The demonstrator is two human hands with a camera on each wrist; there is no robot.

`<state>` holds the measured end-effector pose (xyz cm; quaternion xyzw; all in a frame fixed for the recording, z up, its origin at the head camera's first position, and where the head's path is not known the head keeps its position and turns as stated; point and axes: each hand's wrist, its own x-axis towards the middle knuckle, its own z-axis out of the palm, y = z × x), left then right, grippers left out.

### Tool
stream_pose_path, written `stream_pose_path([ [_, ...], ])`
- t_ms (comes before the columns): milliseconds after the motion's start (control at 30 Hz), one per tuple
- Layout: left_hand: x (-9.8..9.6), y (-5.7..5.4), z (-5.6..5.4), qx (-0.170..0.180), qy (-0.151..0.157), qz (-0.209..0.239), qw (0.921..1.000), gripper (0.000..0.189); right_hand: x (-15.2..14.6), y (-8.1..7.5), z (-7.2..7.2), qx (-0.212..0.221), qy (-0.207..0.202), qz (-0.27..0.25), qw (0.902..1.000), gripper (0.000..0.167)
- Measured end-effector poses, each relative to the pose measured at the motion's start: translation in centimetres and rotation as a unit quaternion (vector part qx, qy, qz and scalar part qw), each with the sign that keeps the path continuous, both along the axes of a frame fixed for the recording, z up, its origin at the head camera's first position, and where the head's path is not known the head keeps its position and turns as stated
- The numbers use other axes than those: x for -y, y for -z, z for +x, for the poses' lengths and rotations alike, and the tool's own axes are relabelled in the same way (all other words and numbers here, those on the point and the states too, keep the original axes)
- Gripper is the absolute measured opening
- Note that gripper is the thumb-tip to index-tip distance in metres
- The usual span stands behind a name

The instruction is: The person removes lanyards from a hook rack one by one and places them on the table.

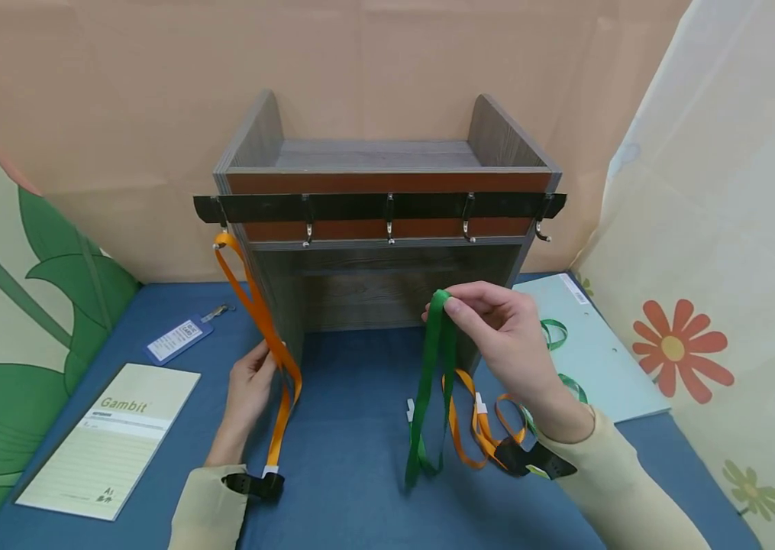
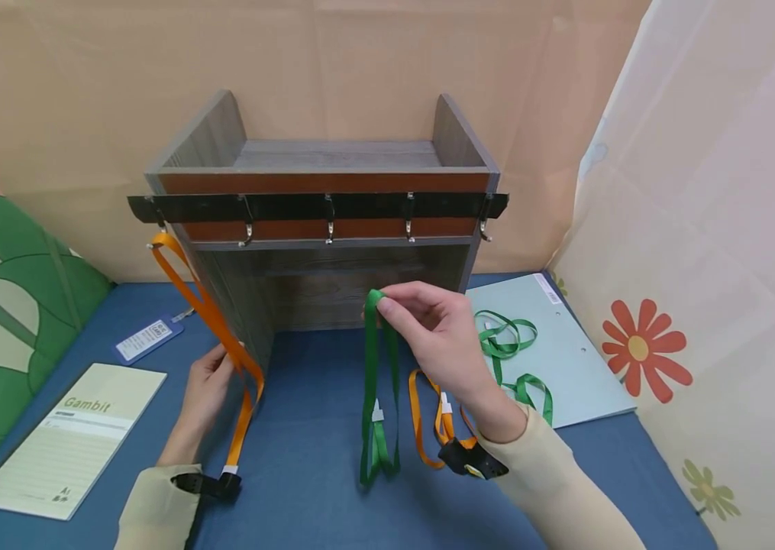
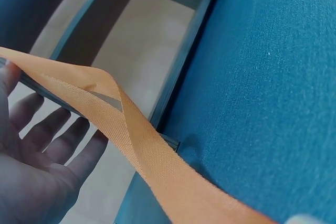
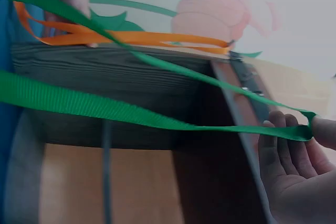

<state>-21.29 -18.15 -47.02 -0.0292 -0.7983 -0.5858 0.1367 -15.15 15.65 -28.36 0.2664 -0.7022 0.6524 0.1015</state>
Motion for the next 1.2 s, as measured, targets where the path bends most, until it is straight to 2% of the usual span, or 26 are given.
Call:
stream_pose_path([
  [233, 0.0, -0.2, 0.0, -0.003, 0.001, -0.001, 1.0, 0.037, 0.4, 2.7, -0.8, 0.058, -0.005, -0.006, 0.9983, 0.02],
  [400, 0.0, -0.3, 0.0, -0.001, 0.0, -0.005, 1.0, 0.037, 0.7, 4.3, -1.4, 0.082, 0.007, -0.01, 0.9965, 0.02],
  [667, 0.0, -0.2, 0.0, 0.005, 0.005, 0.001, 1.0, 0.039, 1.1, 7.9, -2.3, 0.092, 0.072, 0.007, 0.9931, 0.018],
  [900, 0.1, -0.3, 0.0, 0.007, 0.009, -0.001, 0.9999, 0.038, 1.9, 11.2, -3.0, 0.172, 0.101, 0.008, 0.9799, 0.022],
  [1033, 0.1, -0.3, 0.1, 0.008, 0.01, 0.0, 0.9999, 0.038, 2.0, 12.4, -3.2, 0.201, 0.102, -0.001, 0.9743, 0.024],
  [1133, 0.1, -0.2, 0.1, 0.011, 0.009, 0.0, 0.9999, 0.038, 2.0, 12.2, -3.0, 0.21, 0.094, -0.001, 0.9731, 0.023],
  [1200, -0.1, -0.7, 0.3, 0.014, 0.011, 0.004, 0.9998, 0.038, 1.8, 12.5, -2.9, 0.21, 0.088, 0.003, 0.9738, 0.023],
])
